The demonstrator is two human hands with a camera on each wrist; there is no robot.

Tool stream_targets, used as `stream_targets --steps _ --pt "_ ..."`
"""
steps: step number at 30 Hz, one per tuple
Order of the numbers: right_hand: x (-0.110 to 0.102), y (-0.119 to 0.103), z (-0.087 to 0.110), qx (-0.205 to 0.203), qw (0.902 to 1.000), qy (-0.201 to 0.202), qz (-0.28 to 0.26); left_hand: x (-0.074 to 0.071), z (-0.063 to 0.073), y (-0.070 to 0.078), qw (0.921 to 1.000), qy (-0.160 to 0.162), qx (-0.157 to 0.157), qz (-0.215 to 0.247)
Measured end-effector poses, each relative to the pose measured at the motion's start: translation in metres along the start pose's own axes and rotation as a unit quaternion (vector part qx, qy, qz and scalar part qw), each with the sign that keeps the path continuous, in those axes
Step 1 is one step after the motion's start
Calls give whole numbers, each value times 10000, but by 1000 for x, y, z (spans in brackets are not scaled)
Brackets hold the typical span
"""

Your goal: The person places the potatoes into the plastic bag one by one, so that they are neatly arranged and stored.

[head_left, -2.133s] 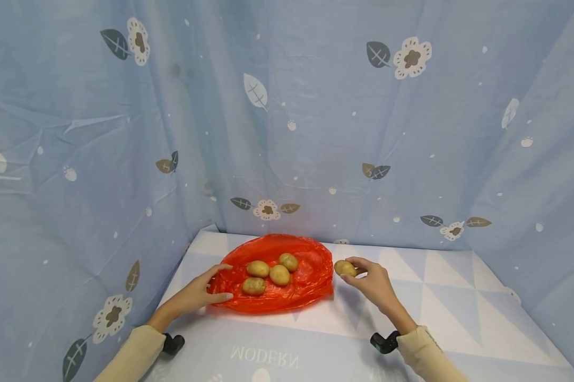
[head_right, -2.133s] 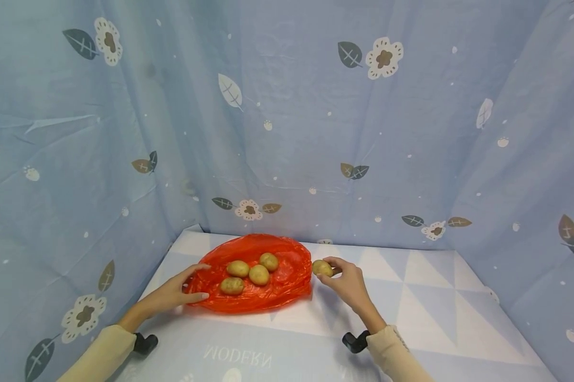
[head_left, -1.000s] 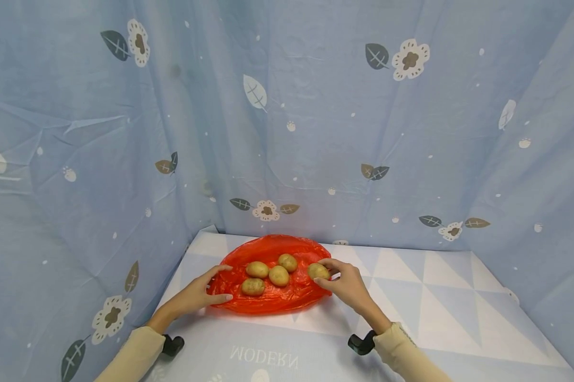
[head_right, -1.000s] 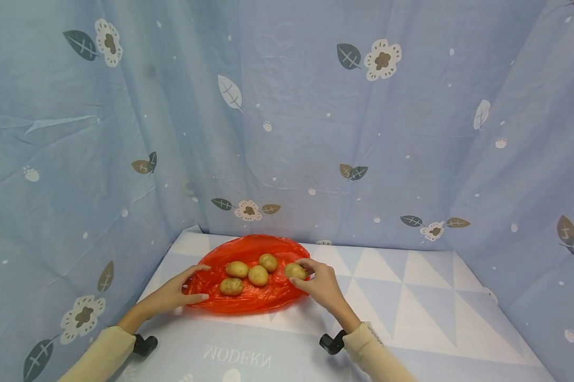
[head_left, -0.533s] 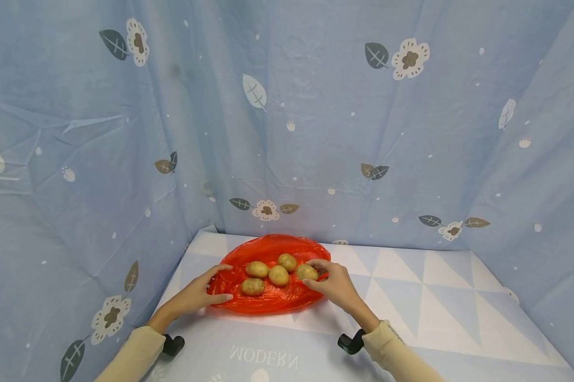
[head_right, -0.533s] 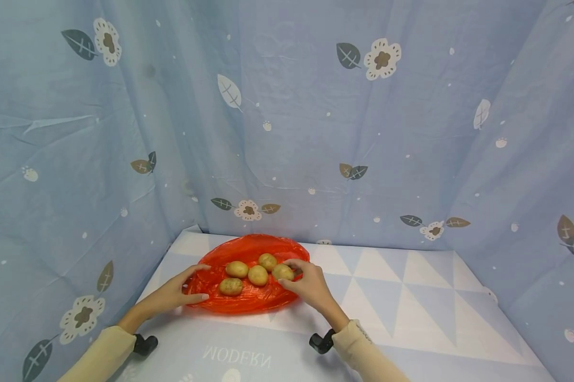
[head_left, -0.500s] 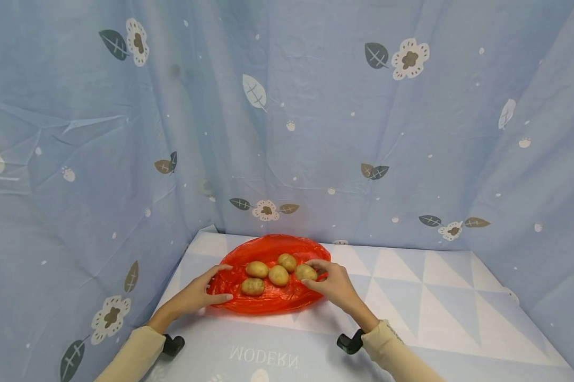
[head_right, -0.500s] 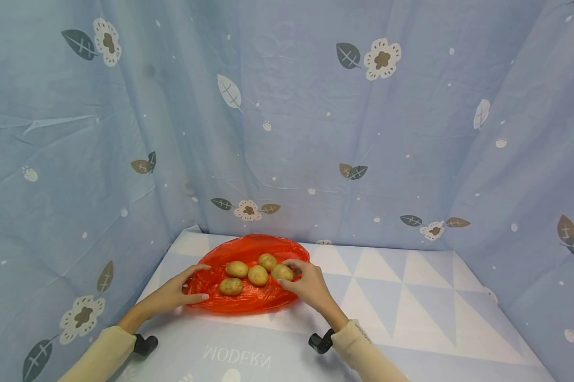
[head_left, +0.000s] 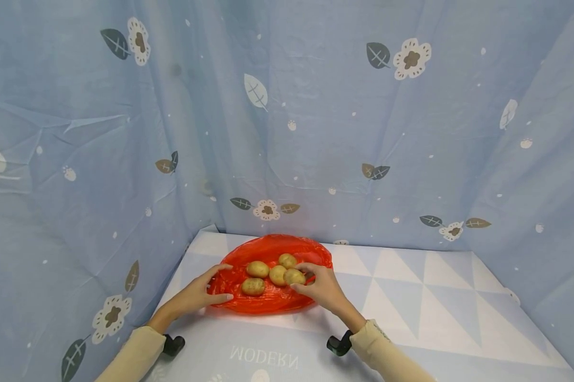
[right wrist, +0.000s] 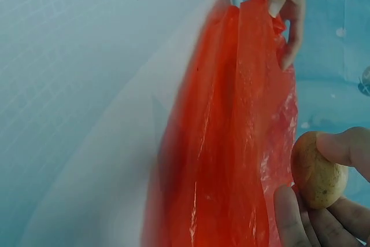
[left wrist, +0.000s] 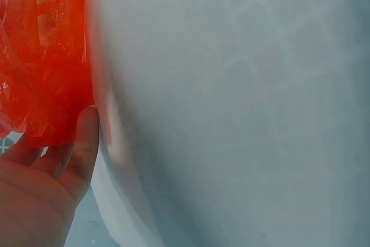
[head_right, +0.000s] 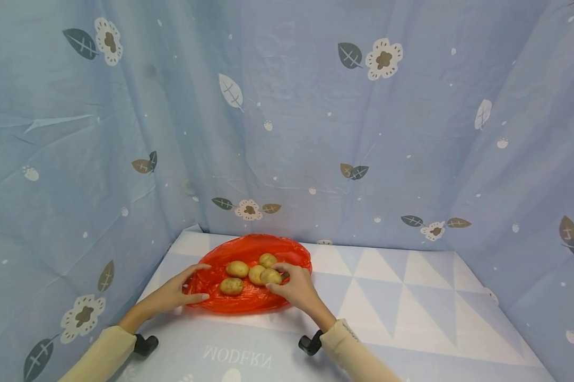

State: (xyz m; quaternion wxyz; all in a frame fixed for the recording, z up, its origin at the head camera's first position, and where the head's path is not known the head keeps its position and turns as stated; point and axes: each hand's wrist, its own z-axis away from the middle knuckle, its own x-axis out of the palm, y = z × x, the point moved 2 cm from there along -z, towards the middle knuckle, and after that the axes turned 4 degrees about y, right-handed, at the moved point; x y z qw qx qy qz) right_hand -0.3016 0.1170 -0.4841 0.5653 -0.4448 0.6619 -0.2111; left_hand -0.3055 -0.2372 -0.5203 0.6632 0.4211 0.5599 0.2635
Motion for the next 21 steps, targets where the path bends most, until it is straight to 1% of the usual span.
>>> stream_targets --steps 3,10,15,19,21 --pt "5 -1 -2 -5 10000 -37 29 -1 1 1 10000 -17 54 -18" --pt "18 -3 -9 -189 9993 -187 280 0 2 1 10000 69 -65 -21" --pt "26 -1 -12 -296 9984 -378 306 1 1 2 9999 130 -57 -48" --pt "30 1 -12 -351 9979 -445 307 1 1 1 9999 129 -96 -58" --pt "31 1 -13 -312 9979 -456 331 1 0 0 9998 124 -115 -52"
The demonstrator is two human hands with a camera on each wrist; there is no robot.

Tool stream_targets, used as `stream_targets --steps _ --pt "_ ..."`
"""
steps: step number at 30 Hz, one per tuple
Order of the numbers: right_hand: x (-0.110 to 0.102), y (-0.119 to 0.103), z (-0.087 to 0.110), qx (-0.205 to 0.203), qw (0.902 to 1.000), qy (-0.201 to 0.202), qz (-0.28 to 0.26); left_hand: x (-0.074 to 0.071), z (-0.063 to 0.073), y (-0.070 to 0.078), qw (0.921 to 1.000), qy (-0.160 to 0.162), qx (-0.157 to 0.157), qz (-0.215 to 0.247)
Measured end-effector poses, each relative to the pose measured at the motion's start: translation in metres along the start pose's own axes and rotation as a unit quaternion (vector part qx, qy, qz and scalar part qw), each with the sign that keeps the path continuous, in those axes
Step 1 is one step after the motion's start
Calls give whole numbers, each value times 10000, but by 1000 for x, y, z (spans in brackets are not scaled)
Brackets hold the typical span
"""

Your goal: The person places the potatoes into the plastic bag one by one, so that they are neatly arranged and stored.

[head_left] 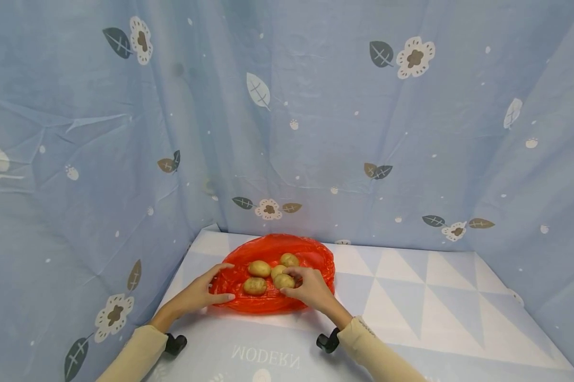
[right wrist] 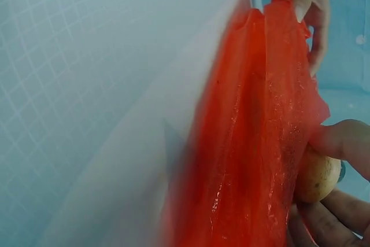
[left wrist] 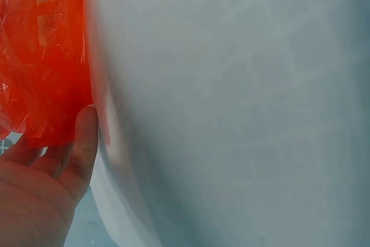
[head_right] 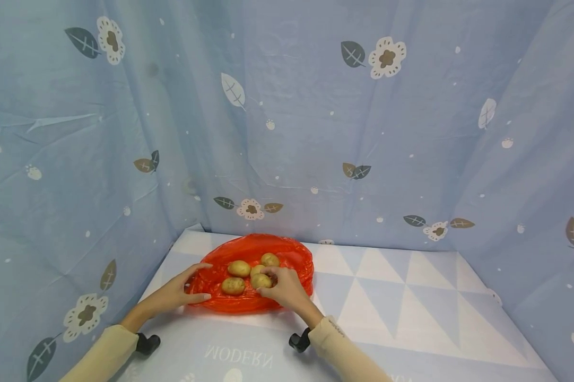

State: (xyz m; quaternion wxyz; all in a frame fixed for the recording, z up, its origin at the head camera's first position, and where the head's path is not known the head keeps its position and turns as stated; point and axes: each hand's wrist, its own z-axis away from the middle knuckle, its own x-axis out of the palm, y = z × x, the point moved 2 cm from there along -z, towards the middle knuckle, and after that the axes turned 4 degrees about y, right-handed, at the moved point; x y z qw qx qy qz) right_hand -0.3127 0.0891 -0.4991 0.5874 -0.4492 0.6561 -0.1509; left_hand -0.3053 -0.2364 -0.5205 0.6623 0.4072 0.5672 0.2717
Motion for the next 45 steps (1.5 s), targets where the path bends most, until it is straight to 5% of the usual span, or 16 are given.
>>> stream_targets --steps 9,45 --pt "7 4 0 330 9993 -138 118 -1 -1 0 9999 -74 93 -4" --pt "24 5 4 136 9997 -192 64 -2 2 1 9998 -116 171 36"
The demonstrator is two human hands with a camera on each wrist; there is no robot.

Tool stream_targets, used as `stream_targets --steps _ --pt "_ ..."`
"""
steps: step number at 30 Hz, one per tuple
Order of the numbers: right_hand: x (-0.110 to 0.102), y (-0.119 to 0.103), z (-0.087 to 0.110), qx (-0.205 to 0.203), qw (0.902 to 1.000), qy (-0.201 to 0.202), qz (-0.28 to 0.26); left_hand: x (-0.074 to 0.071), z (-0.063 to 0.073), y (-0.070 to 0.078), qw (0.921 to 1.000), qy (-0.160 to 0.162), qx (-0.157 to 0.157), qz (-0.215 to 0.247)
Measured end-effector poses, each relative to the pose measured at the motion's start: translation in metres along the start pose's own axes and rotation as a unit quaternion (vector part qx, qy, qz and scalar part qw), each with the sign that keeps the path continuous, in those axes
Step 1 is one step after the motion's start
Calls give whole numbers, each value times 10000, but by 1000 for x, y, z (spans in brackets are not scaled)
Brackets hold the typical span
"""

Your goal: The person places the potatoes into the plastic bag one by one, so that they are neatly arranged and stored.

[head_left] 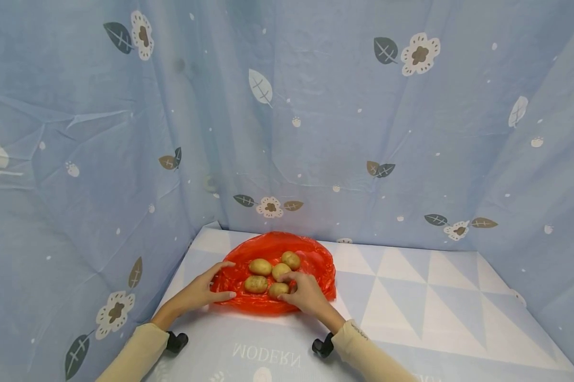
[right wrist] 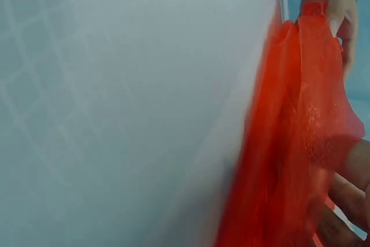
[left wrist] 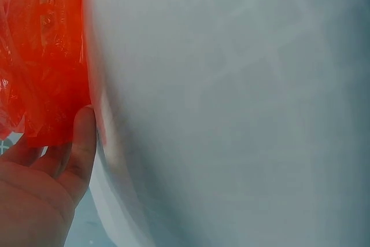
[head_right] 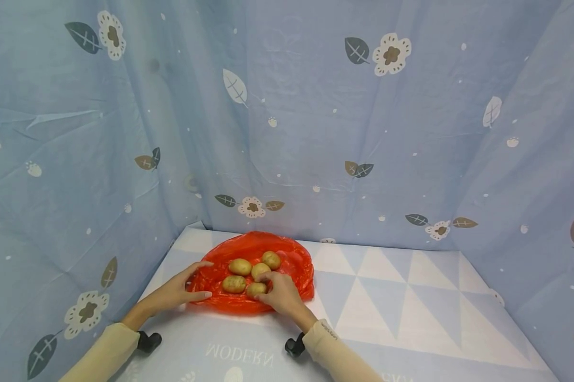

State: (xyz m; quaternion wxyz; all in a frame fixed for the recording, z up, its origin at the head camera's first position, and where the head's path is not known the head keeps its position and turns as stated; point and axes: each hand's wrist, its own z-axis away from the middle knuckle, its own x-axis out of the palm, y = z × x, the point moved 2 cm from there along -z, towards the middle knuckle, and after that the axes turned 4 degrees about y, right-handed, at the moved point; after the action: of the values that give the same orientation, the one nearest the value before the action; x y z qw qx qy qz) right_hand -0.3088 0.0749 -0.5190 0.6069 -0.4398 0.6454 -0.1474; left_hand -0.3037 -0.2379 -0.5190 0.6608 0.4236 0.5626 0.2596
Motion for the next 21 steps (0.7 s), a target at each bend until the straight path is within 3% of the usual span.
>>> stream_targets --steps 6,13,17,21 --pt "-22 2 2 -96 9996 229 -102 0 -2 0 9999 -28 89 35" --pt "-60 5 11 59 9963 824 -251 -3 0 2 9997 -51 248 -8" --pt "-83 6 18 253 9938 1056 -240 -5 -1 5 9985 -9 459 -296" --pt "-106 9 26 259 9928 1165 -64 -10 0 11 9951 260 661 -684"
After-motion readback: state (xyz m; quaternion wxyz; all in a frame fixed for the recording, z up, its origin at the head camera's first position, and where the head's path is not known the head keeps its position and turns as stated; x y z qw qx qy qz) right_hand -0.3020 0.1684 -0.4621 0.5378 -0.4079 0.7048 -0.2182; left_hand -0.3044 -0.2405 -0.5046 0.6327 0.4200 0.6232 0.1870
